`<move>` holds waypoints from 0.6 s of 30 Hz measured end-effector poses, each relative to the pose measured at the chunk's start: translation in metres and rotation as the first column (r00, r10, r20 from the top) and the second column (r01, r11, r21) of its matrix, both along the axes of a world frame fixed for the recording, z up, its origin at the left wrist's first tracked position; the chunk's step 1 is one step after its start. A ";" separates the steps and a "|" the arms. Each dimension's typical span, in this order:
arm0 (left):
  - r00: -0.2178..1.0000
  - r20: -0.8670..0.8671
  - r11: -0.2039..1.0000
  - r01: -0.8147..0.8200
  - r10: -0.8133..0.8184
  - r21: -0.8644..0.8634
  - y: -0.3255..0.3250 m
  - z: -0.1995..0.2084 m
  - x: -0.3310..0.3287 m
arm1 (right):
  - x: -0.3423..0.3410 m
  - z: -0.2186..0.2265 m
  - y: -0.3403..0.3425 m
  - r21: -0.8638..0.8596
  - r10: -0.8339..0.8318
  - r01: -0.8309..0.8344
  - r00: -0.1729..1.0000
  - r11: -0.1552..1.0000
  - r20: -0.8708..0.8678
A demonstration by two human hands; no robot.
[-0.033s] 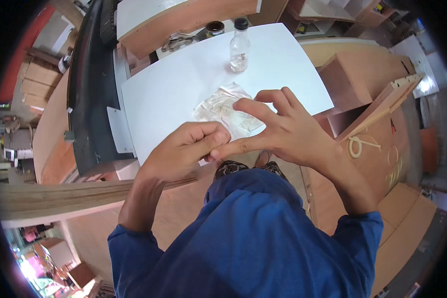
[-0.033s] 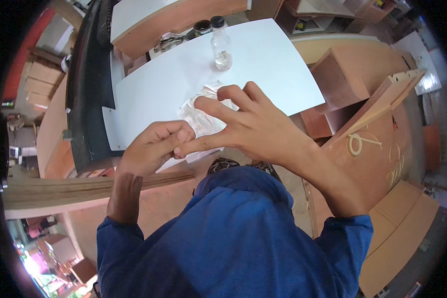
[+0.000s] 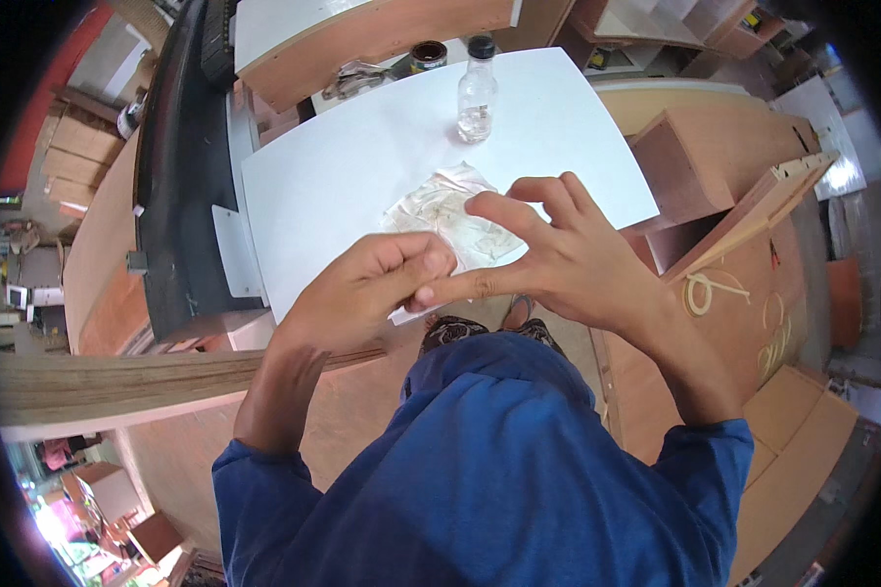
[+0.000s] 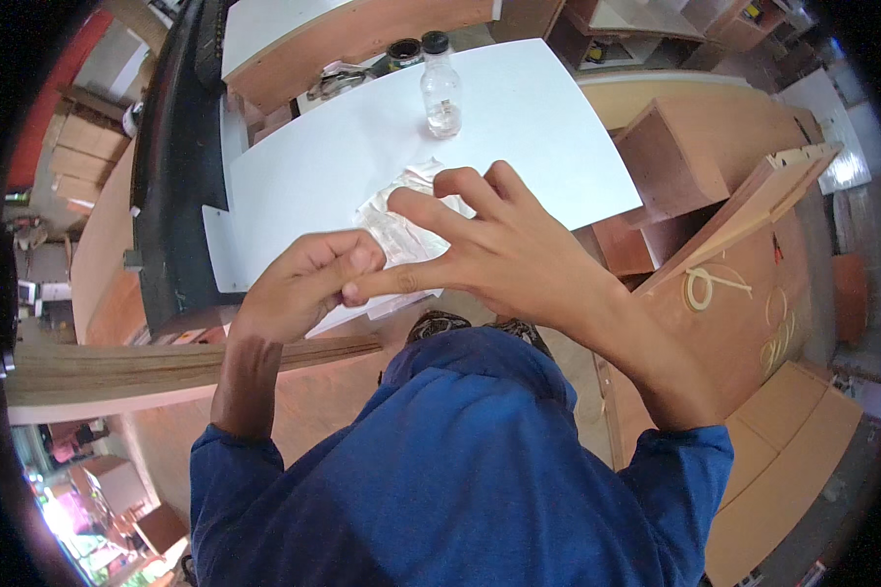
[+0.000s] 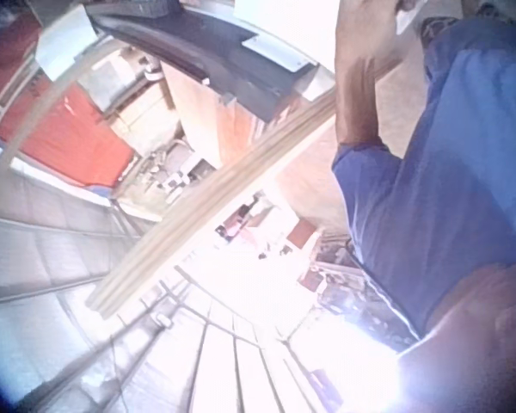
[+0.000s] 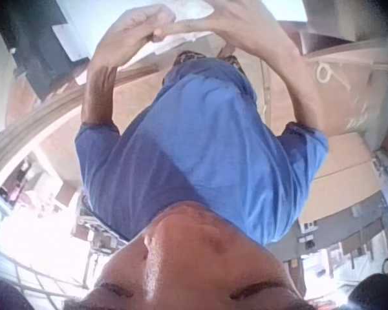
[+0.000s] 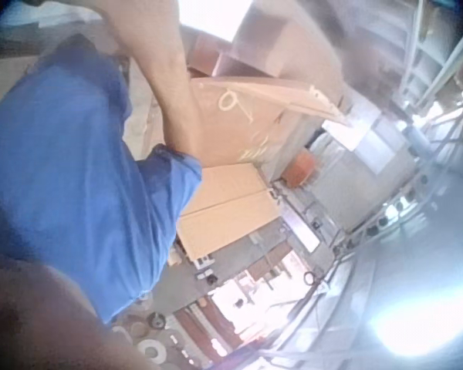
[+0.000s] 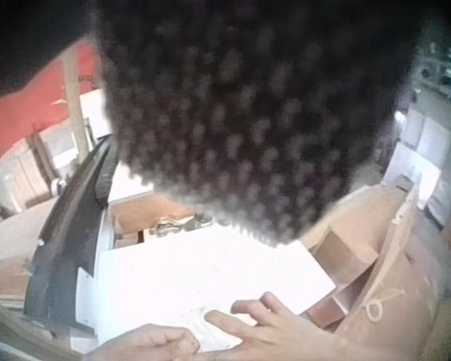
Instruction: The person handles thin wooden strips and uses pliers to cut and fit them along the edge of a wooden furniture piece. The person sits on the floor, positions the strips, and trims them to fit the curved edge of the furniture.
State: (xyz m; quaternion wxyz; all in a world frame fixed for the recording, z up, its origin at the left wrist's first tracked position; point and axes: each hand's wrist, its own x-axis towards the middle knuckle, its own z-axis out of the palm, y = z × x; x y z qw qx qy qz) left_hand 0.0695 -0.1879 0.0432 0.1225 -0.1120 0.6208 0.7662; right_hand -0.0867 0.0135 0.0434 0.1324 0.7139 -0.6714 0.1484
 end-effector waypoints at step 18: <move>0.851 -0.417 0.918 -0.386 0.319 -0.085 0.005 0.002 0.041 | 0.002 0.010 0.008 0.092 0.005 -0.110 0.667 0.990 0.745</move>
